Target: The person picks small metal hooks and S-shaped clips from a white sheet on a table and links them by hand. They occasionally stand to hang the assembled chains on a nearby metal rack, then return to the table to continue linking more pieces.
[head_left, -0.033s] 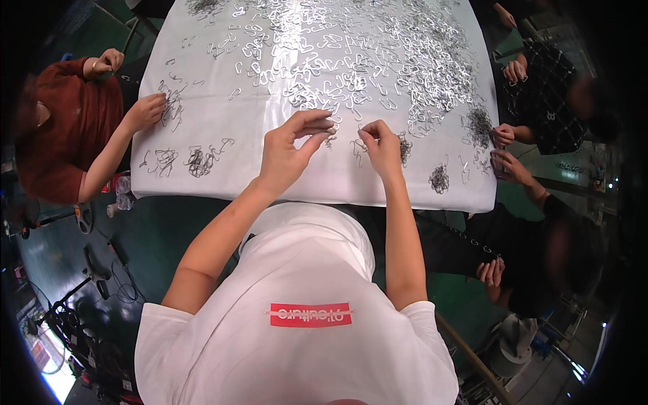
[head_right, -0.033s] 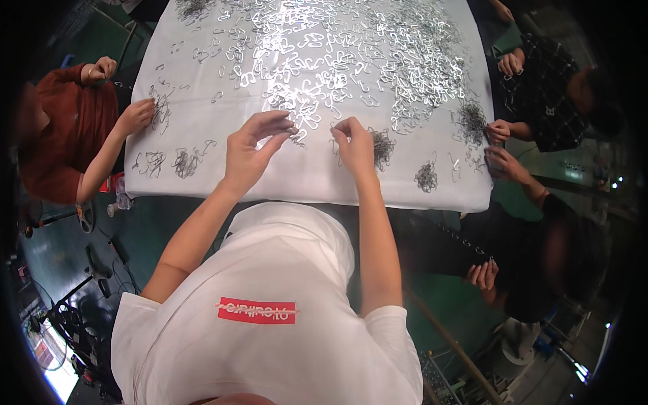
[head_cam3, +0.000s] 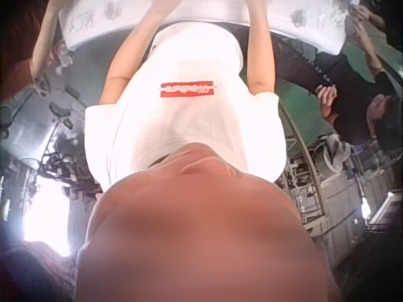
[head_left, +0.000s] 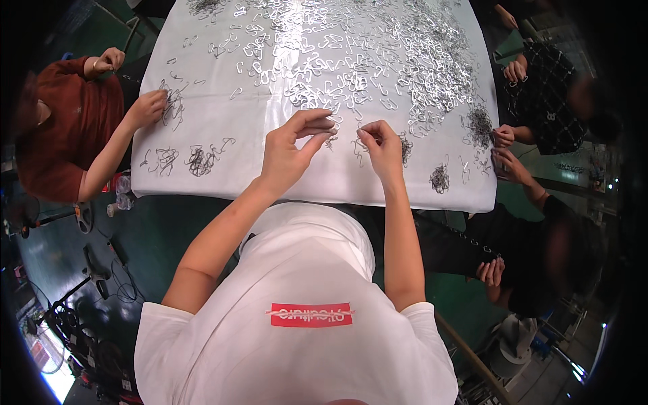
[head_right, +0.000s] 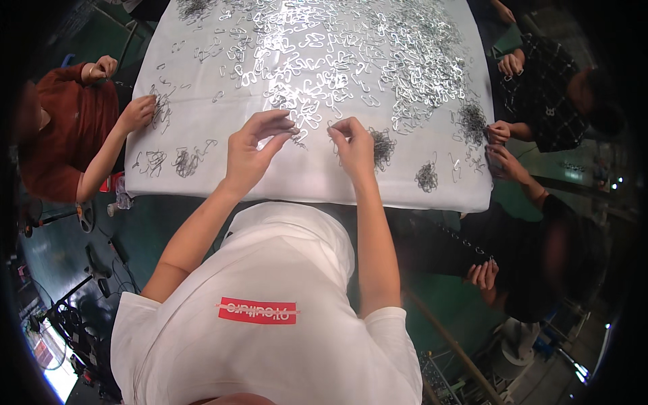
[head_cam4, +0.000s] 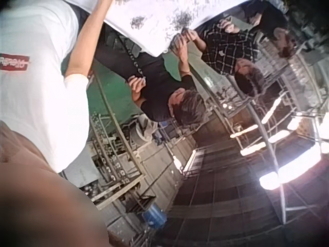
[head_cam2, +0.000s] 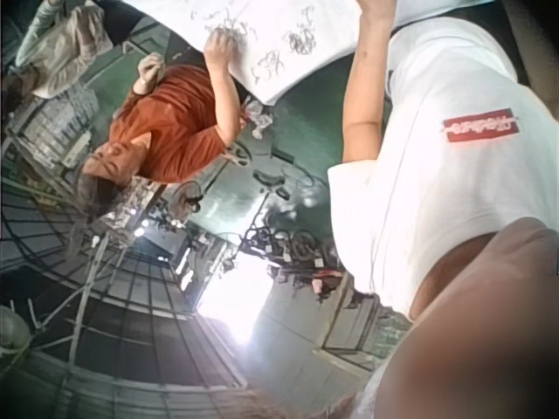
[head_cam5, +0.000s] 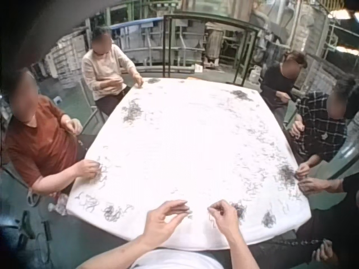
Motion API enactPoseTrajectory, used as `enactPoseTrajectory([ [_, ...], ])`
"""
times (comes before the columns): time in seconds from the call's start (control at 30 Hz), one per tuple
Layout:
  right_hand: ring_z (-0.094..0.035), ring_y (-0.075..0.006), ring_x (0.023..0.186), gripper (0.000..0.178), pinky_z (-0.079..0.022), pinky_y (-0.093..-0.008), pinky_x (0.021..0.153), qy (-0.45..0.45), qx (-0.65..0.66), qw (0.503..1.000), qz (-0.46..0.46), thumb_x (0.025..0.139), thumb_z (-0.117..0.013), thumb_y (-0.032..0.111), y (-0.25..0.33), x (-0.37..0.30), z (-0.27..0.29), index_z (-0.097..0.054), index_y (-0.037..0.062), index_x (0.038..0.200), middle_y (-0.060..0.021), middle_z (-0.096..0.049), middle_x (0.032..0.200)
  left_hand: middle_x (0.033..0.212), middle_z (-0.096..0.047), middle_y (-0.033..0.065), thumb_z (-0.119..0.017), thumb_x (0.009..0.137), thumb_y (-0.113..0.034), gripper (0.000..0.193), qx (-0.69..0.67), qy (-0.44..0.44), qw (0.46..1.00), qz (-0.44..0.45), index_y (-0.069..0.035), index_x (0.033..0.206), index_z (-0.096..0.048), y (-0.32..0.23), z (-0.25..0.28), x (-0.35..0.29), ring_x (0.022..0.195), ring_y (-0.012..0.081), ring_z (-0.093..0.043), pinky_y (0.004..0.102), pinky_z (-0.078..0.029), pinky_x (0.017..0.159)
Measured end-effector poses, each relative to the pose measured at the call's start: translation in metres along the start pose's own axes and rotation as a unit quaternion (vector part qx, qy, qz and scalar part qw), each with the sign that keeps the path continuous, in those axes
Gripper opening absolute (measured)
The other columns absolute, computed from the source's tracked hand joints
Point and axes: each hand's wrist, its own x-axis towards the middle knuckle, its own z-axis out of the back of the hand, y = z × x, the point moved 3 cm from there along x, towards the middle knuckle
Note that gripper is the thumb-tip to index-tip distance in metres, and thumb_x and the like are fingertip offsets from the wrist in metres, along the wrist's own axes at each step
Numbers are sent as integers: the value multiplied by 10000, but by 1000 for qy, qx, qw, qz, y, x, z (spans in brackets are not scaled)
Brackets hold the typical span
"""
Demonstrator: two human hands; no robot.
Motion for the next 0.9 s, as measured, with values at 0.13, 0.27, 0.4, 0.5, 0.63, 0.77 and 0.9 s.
enactPoseTrajectory([
  [0.13, -627, -123, 726, 215, -448, -212, 586, -18, 283, 958, 38, 811, -712, 40, 59, -38, -14, -555, 5, 954, -86, -649, 874, 943, -683, 93, -641, 835, 35, 366, 15, -9, 999, -32, -31, 1187, -565, -3, 0, -3, 917, 177, -680, 295, -538, 832],
  [0.27, -637, -135, 741, 272, -460, -215, 589, -24, 340, 940, 14, 799, -724, 21, 85, -59, -23, -531, 14, 990, -96, -650, 877, 915, -682, 104, -646, 825, 38, 374, 32, -11, 996, -87, -44, 1180, -566, -10, -3, -10, 878, 191, -686, 300, -551, 795],
  [0.4, -643, -137, 732, 259, -475, -221, 579, -71, 338, 938, 21, 803, -721, 20, 88, -67, -26, -526, 24, 974, -96, -656, 868, 902, -681, 105, -648, 822, 42, 379, 62, -5, 989, -138, -52, 1179, -566, -15, -7, -14, 861, 202, -688, 306, -552, 760],
  [0.5, -645, -133, 728, 249, -492, -222, 568, -92, 348, 932, 32, 807, -719, 24, 88, -71, -27, -526, 30, 964, -95, -659, 859, 898, -681, 105, -645, 822, 48, 380, 70, -6, 985, -158, -53, 1179, -565, -16, -10, -15, 855, 207, -688, 311, -551, 744],
  [0.63, -645, -131, 731, 240, -508, -220, 562, -92, 345, 934, 28, 812, -714, 21, 89, -74, -25, -527, 32, 961, -93, -658, 862, 901, -679, 105, -638, 824, 53, 373, 71, -3, 983, -168, -53, 1175, -566, -15, -14, -13, 849, 208, -688, 310, -552, 728],
  [0.77, -644, -132, 728, 225, -509, -218, 553, -117, 340, 932, 49, 818, -707, 17, 90, -73, -22, -526, 26, 951, -92, -650, 862, 907, -677, 104, -634, 823, 56, 366, 86, 9, 982, -165, -52, 1166, -571, -12, -18, -14, 840, 204, -689, 304, -554, 704],
  [0.9, -653, -140, 718, 187, -506, -218, 531, -129, 336, 931, 55, 824, -693, 2, 91, -69, -20, -547, 39, 935, -70, -646, 840, 934, -692, 90, -644, 830, 38, 368, 96, 11, 984, -149, -52, 1180, -576, -10, -23, -12, 887, 194, -694, 306, -561, 794],
])
